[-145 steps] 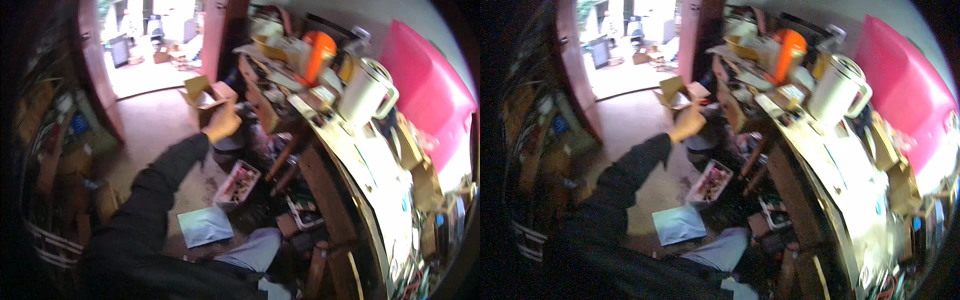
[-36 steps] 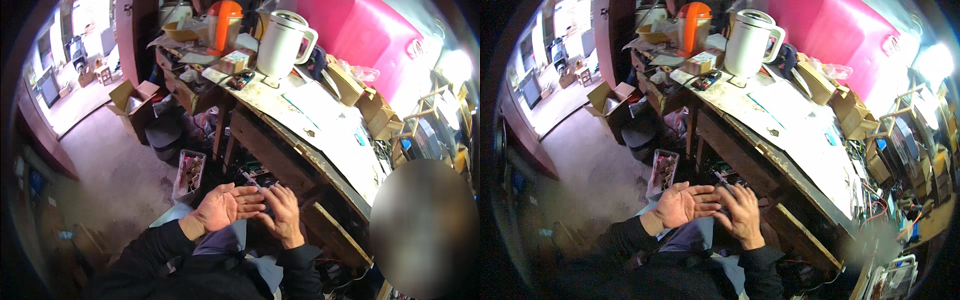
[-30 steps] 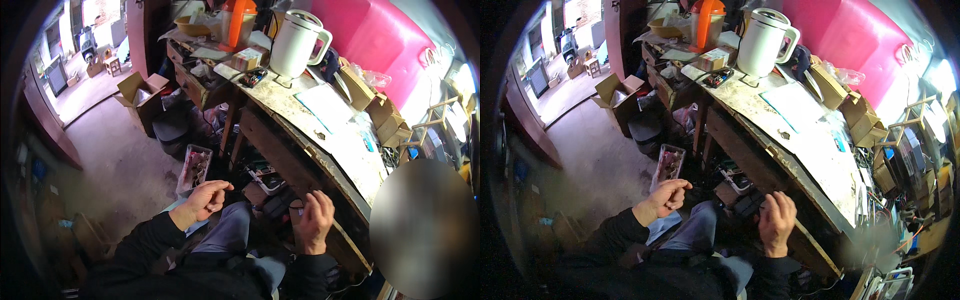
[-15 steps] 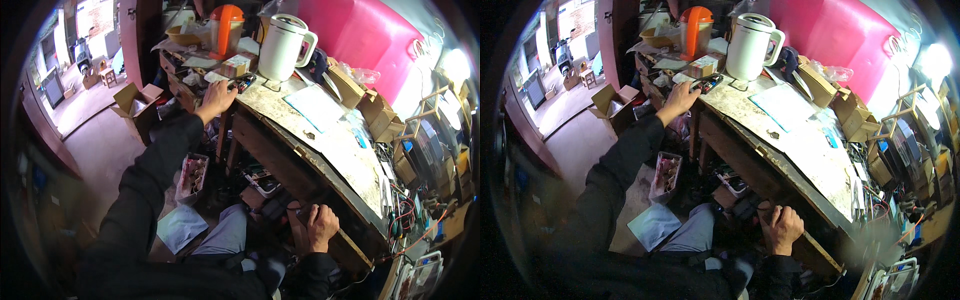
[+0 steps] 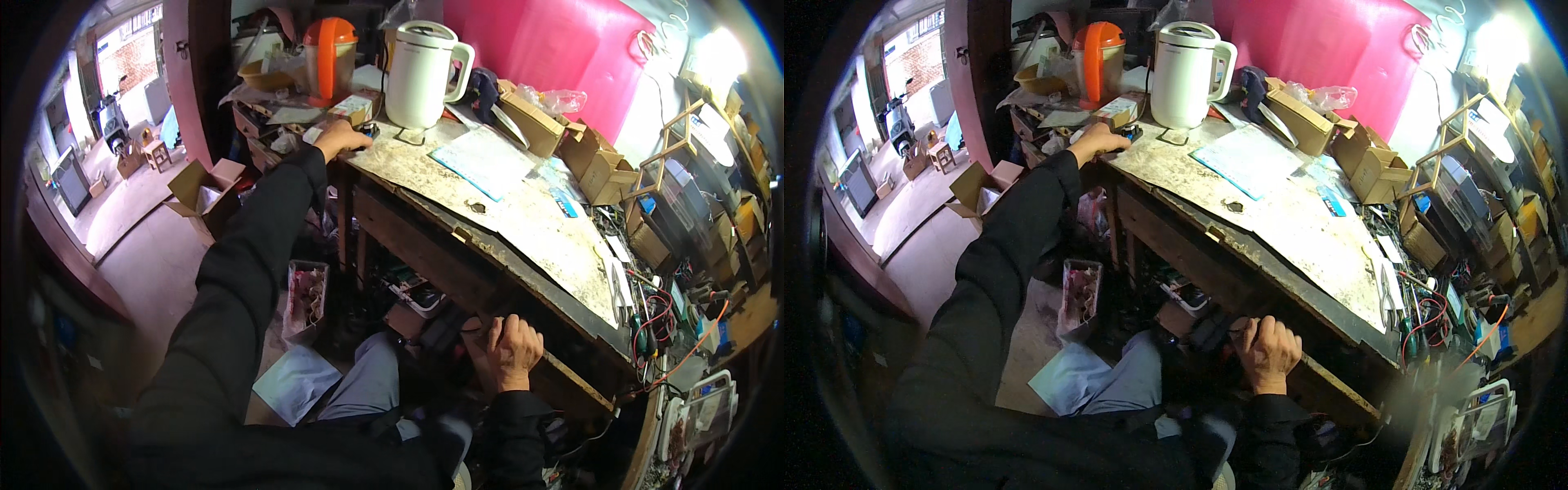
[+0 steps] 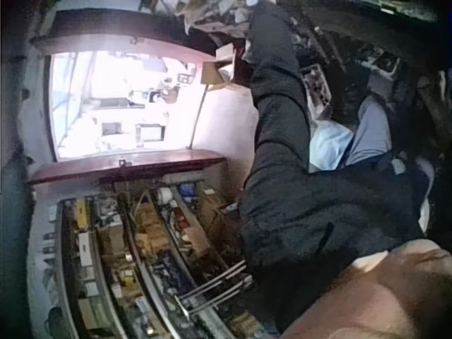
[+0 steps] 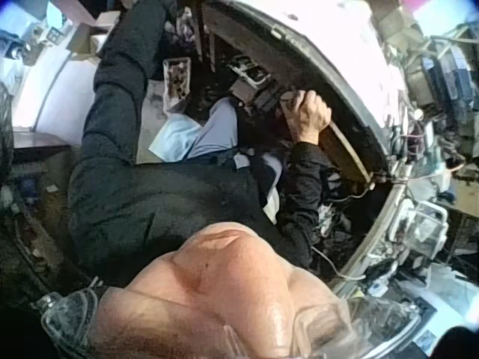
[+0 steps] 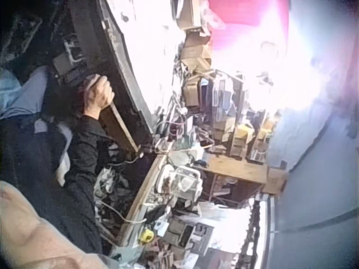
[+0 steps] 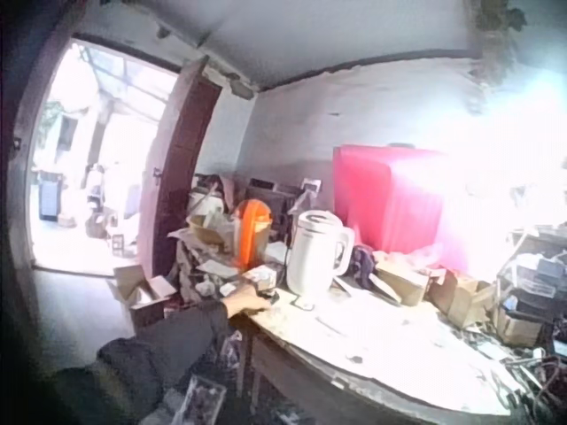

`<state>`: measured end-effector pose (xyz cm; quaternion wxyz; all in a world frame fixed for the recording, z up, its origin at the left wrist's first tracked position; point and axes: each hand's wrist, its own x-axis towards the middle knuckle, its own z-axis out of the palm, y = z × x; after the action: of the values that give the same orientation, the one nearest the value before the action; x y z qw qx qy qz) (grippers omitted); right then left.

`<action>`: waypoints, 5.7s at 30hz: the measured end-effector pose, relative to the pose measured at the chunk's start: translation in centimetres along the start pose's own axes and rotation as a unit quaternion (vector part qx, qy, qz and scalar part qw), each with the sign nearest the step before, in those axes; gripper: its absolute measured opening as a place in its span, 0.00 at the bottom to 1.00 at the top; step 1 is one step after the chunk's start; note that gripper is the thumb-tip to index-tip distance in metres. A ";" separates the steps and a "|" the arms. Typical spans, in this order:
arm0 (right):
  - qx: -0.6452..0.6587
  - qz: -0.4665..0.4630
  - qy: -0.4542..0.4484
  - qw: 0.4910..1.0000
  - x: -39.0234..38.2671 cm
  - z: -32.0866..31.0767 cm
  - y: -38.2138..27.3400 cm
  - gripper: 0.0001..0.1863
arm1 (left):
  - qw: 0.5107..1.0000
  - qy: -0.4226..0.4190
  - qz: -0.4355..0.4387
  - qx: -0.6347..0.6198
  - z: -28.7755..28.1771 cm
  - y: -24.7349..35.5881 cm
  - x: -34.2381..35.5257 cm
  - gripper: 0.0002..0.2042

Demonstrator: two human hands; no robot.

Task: The person sits at a cluttered workbench and uses a multimeter to test a small circuit board. They move a kettle, pick up a card, and then probe multiple points on the board with multimeter leads while holding the board in one hand.

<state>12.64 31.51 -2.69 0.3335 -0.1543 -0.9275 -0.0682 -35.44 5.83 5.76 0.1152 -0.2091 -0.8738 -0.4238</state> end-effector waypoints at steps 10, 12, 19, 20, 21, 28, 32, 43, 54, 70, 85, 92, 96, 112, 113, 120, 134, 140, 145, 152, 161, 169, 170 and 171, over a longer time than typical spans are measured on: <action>0.008 0.019 -0.031 0.999 -0.1 -0.5 0.1 0.19 | 0.760 -0.263 -0.216 -0.554 -5.9 2.3 -11.6 0.22; 0.002 0.048 -0.038 0.998 -0.3 -0.3 0.9 0.20 | 0.714 -0.310 -0.226 -0.586 -5.4 2.7 -14.6 0.23; 0.062 0.077 -0.076 0.992 -1.2 -2.9 -1.9 0.21 | 0.730 -0.327 -0.153 -0.581 -3.0 6.1 -22.8 0.21; 0.050 0.071 -0.084 0.993 -1.8 -3.3 -2.3 0.21 | 0.743 -0.354 -0.149 -0.548 -2.1 6.3 -22.9 0.21; 0.039 0.064 -0.092 0.993 -2.3 -3.7 -2.4 0.21 | 0.755 -0.381 -0.144 -0.513 -1.1 6.7 -23.0 0.20; 0.201 0.103 -0.202 0.953 -3.7 -6.1 -1.6 0.19 | 0.788 -0.328 -0.130 -0.505 4.6 18.2 -29.8 0.27; 0.672 0.270 -0.104 0.682 -1.8 -6.0 3.6 0.23 | 0.805 -0.326 -0.058 -0.492 7.3 22.1 -32.4 0.29; 0.759 0.294 0.053 0.579 -3.2 -5.2 7.4 0.19 | 0.868 -0.238 0.062 -0.431 12.8 25.2 -33.0 0.40; 0.772 0.320 0.081 0.544 -4.1 -5.2 7.4 0.19 | 0.802 -0.237 -0.053 -0.546 18.6 23.8 -34.8 0.40; 0.727 0.368 0.091 0.573 -3.9 -5.5 6.6 0.18 | 0.738 -0.262 -0.118 -0.611 18.4 23.5 -35.8 0.36; 0.701 0.384 0.107 0.591 -3.9 -5.7 6.6 0.21 | 0.724 -0.265 -0.122 -0.625 18.4 23.1 -35.7 0.32; 0.703 0.357 0.109 0.606 -4.0 -5.4 6.5 0.19 | 0.722 -0.268 -0.120 -0.626 18.3 23.0 -35.6 0.30; 0.702 0.353 0.120 0.606 -4.1 -5.3 6.4 0.18 | 0.720 -0.269 -0.121 -0.628 18.2 22.9 -35.6 0.29; 0.710 0.349 0.118 0.600 -4.2 -5.2 6.7 0.19 | 0.717 -0.269 -0.123 -0.631 18.3 22.7 -35.6 0.25; 0.712 0.345 0.114 0.601 -4.3 -5.2 6.8 0.19 | 0.718 -0.269 -0.122 -0.630 18.2 22.7 -35.6 0.25; 0.718 0.341 0.129 0.592 -4.4 -5.1 6.6 0.18 | 0.715 -0.269 -0.125 -0.633 18.4 22.6 -35.6 0.24; 0.702 0.347 0.122 0.609 -4.2 -5.4 6.3 0.18 | 0.712 -0.271 -0.126 -0.635 18.4 22.6 -35.6 0.21; 0.700 0.354 0.120 0.609 -4.0 -5.5 6.2 0.18 | 0.711 -0.272 -0.126 -0.636 18.4 22.6 -35.6 0.20; 0.699 0.345 0.123 0.614 -4.0 -5.4 6.3 0.17 | 0.710 -0.272 -0.126 -0.637 18.4 22.5 -35.6 0.19; 0.697 0.339 0.123 0.620 -4.1 -5.4 6.3 0.18 | 0.709 -0.273 -0.126 -0.638 18.5 22.5 -35.7 0.18; 0.690 0.345 0.134 0.622 -3.5 -5.7 5.8 0.27 | 0.703 -0.274 -0.128 -0.644 18.7 22.5 -35.7 0.18; 0.690 0.345 0.130 0.622 -3.6 -5.6 6.0 0.26 | 0.708 -0.272 -0.129 -0.639 18.8 22.4 -35.7 0.16; 0.690 0.347 0.129 0.623 -3.7 -5.6 6.0 0.26 | 0.714 -0.273 -0.128 -0.632 18.8 22.4 -35.7 0.16; 0.690 0.345 0.127 0.624 -3.7 -5.6 6.0 0.26 | 0.716 -0.275 -0.123 -0.629 18.7 22.5 -35.6 0.16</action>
<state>20.71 35.03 -0.58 0.4558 -0.1779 -0.5297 0.6928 6.08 23.47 -3.67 -0.3418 -0.2310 -0.4165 -0.8101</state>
